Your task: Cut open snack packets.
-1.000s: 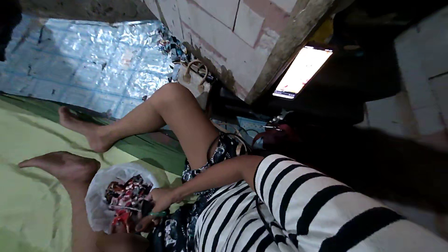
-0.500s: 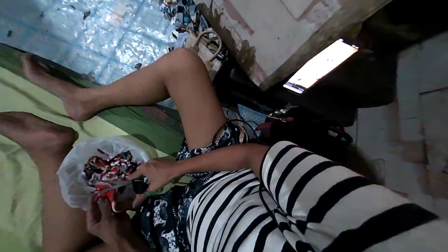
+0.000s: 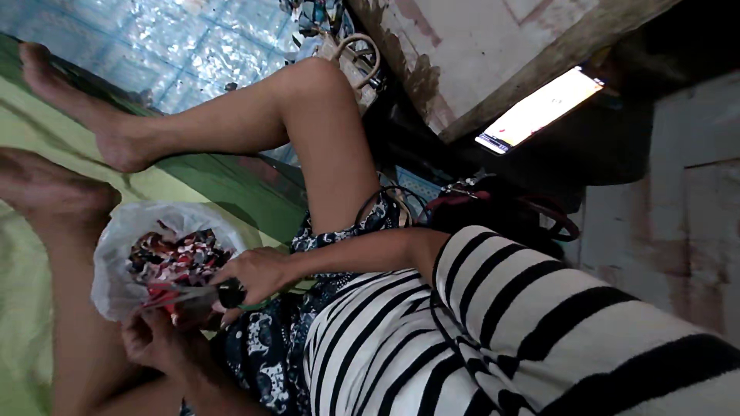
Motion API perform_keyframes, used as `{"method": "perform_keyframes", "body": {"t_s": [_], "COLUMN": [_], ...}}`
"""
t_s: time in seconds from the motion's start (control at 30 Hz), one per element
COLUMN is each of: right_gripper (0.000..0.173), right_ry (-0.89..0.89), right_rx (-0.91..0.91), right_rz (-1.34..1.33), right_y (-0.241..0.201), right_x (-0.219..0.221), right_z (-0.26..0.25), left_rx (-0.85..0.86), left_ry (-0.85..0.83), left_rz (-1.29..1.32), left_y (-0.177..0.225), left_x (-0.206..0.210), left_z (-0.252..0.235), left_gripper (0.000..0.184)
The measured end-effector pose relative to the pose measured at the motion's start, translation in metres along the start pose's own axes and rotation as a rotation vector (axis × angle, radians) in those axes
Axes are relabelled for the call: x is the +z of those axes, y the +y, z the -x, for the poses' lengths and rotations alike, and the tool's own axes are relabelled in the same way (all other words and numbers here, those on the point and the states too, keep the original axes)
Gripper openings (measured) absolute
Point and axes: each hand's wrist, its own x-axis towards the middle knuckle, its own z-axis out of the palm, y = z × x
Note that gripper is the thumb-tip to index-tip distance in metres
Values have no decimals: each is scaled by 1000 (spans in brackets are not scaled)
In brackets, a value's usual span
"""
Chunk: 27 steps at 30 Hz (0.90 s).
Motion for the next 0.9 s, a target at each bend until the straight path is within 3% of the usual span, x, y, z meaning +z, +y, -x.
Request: {"method": "perform_keyframes", "body": {"t_s": [0.03, 0.07, 0.1, 0.17, 0.23, 0.3, 0.6, 0.8, 0.9], "right_gripper": [55, 53, 50, 49, 50, 54, 53, 55, 58], "right_ry": [-1, 3, 15, -1, 11, 46, 117, 57, 66], "right_rx": [-6, -15, -25, -12, -11, -33, -148, -77, -70], "right_rz": [29, 49, 58, 79, 145, 214, 298, 331, 317], "right_y": [0, 1, 1, 4, 5, 11, 19, 21, 21], "right_x": [-1, -2, -2, -2, 0, 1, 2, 0, 1], "right_z": [2, 4, 6, 4, 3, 1, 1, 1, -2], "left_rx": [-315, -320, -176, -316, -208, -63, 5, -4, 2], "left_ry": [248, 187, -29, 130, 198, 171, 219, 219, 172], "left_rz": [-128, -126, -144, -227, -181, -97, 6, 49, 49], "left_y": [19, -3, -48, -97, -170, -207, -211, -209, -212], "left_x": [17, -7, -57, -98, -145, -168, -163, -161, -162], "left_z": [-6, -14, -24, -44, -51, -52, -60, -59, -60], "left_gripper": [20, 26, 32, 31, 27, 26, 18, 15, 22]}}
